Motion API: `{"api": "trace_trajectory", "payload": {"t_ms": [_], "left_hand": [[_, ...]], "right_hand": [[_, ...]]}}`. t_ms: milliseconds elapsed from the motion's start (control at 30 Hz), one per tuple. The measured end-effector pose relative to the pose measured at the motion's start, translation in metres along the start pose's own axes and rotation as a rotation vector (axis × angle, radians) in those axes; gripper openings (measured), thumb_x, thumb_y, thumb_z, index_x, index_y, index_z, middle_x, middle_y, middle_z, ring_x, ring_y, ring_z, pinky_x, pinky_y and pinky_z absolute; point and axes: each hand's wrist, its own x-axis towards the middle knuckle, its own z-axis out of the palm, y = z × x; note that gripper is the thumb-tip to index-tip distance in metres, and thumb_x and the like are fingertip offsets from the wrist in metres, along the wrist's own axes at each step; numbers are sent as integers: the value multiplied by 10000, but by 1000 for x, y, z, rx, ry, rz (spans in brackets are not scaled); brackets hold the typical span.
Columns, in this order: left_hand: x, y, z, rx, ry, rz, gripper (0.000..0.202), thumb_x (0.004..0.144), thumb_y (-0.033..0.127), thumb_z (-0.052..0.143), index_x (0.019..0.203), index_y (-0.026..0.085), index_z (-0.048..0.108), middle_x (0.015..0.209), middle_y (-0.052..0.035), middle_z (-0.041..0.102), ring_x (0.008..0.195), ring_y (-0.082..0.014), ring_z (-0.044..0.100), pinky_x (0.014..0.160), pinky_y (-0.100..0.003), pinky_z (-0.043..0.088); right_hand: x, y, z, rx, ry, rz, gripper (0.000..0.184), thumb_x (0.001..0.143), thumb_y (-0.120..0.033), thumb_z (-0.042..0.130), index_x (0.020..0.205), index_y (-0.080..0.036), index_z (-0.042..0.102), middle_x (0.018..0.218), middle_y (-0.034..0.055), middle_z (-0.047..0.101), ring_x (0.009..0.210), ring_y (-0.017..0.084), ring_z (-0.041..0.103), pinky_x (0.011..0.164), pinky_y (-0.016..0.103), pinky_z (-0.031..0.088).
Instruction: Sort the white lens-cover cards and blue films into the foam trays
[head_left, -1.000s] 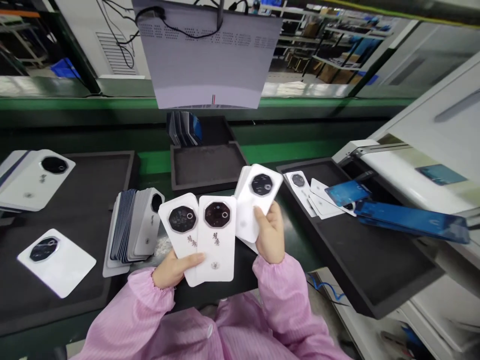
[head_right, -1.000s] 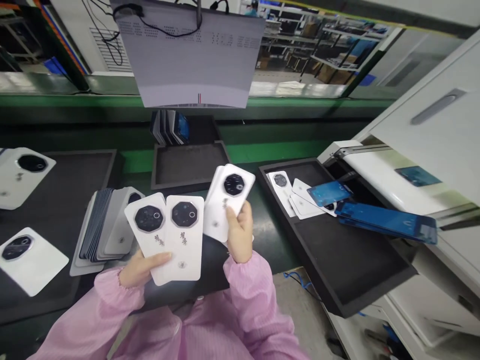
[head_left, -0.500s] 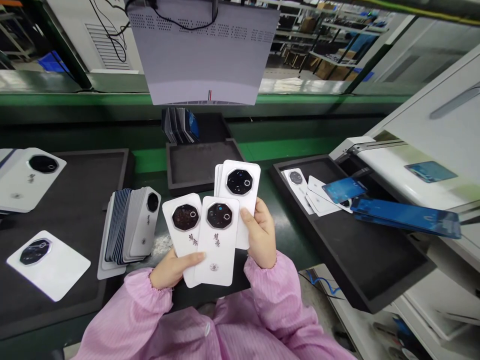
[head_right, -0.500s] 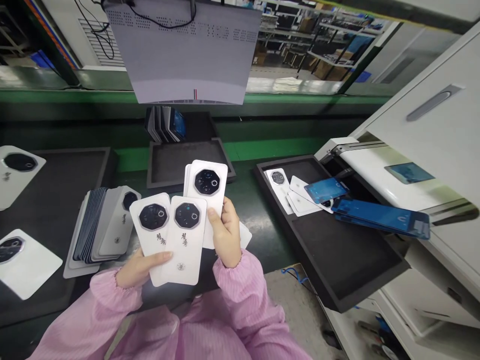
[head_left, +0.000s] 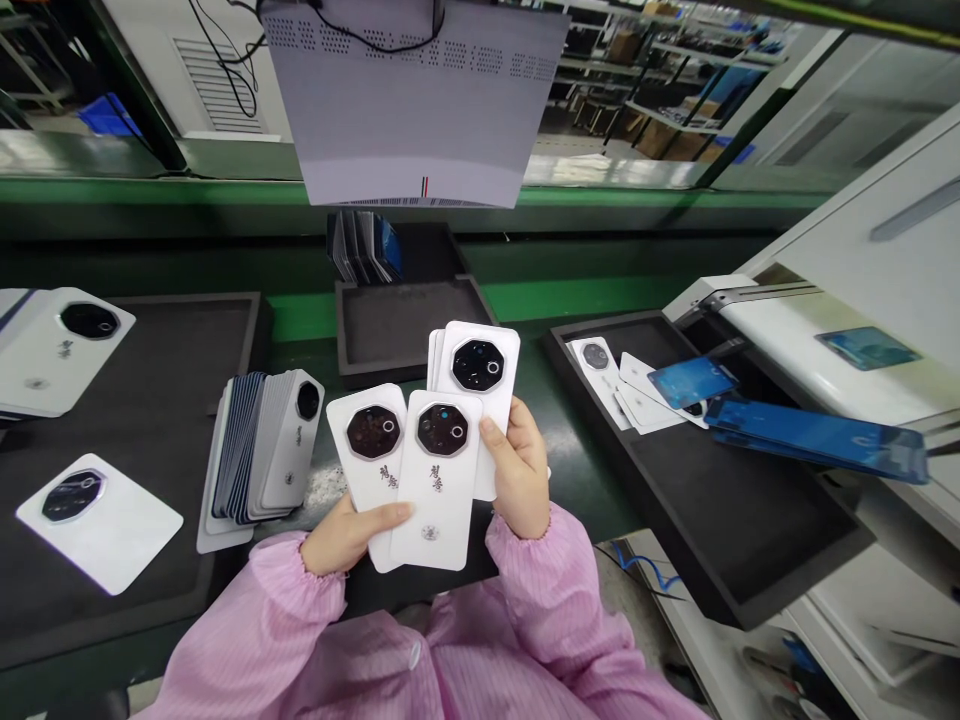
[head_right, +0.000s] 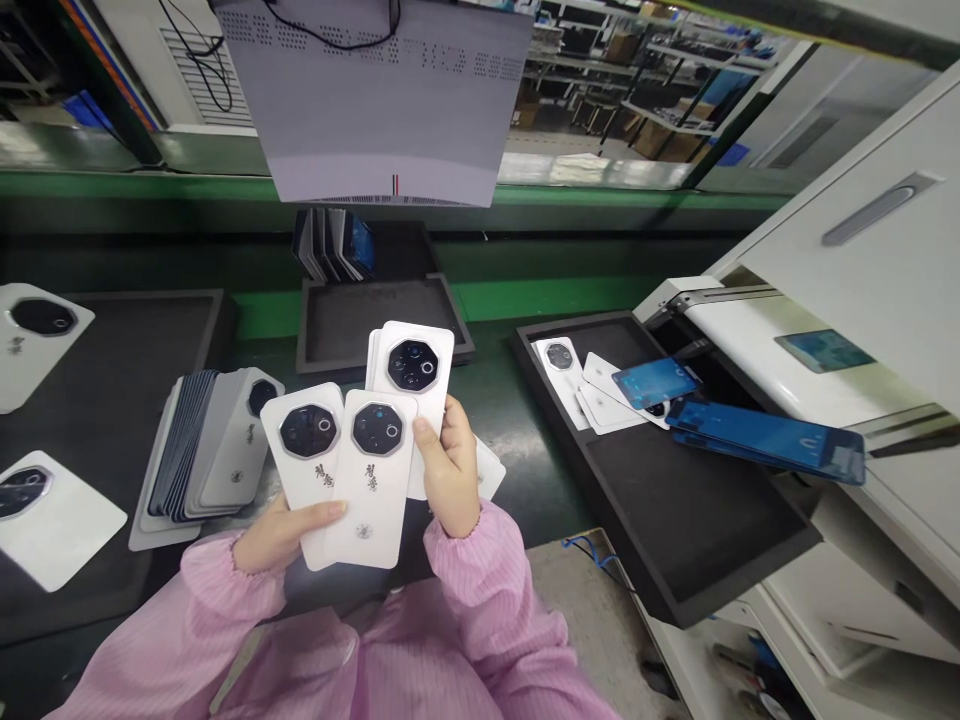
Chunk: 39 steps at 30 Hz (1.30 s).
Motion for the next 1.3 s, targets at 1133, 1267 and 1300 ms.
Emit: {"api": "trace_trajectory", "payload": {"t_ms": [1133, 1267, 1300], "left_hand": [[3, 0, -1, 29, -41, 70, 349, 653, 173, 751, 992, 154, 669, 970, -98, 724, 850, -290, 683, 712, -385, 581], [3, -4, -3, 70, -24, 85, 351, 657, 179, 750, 997, 157, 664, 1005, -99, 715, 884, -286, 676, 733, -371, 576], [2, -5, -4, 85, -22, 92, 357, 659, 182, 749, 1003, 158, 661, 1021, -102, 710, 899, -287, 672, 742, -369, 573]], "right_hand": [[0, 9, -2, 9, -10, 31, 231, 830, -284, 572, 1056, -234, 572, 1018, 26, 665, 873, 176, 635, 771, 339, 520], [2, 9, -3, 13, -38, 27, 211, 827, -281, 578, 1032, -233, 579, 995, 19, 672, 850, 169, 639, 758, 324, 518], [3, 9, -4, 14, -47, 25, 209, 827, -281, 578, 1029, -229, 580, 993, 21, 673, 849, 171, 640, 756, 324, 518]]}}
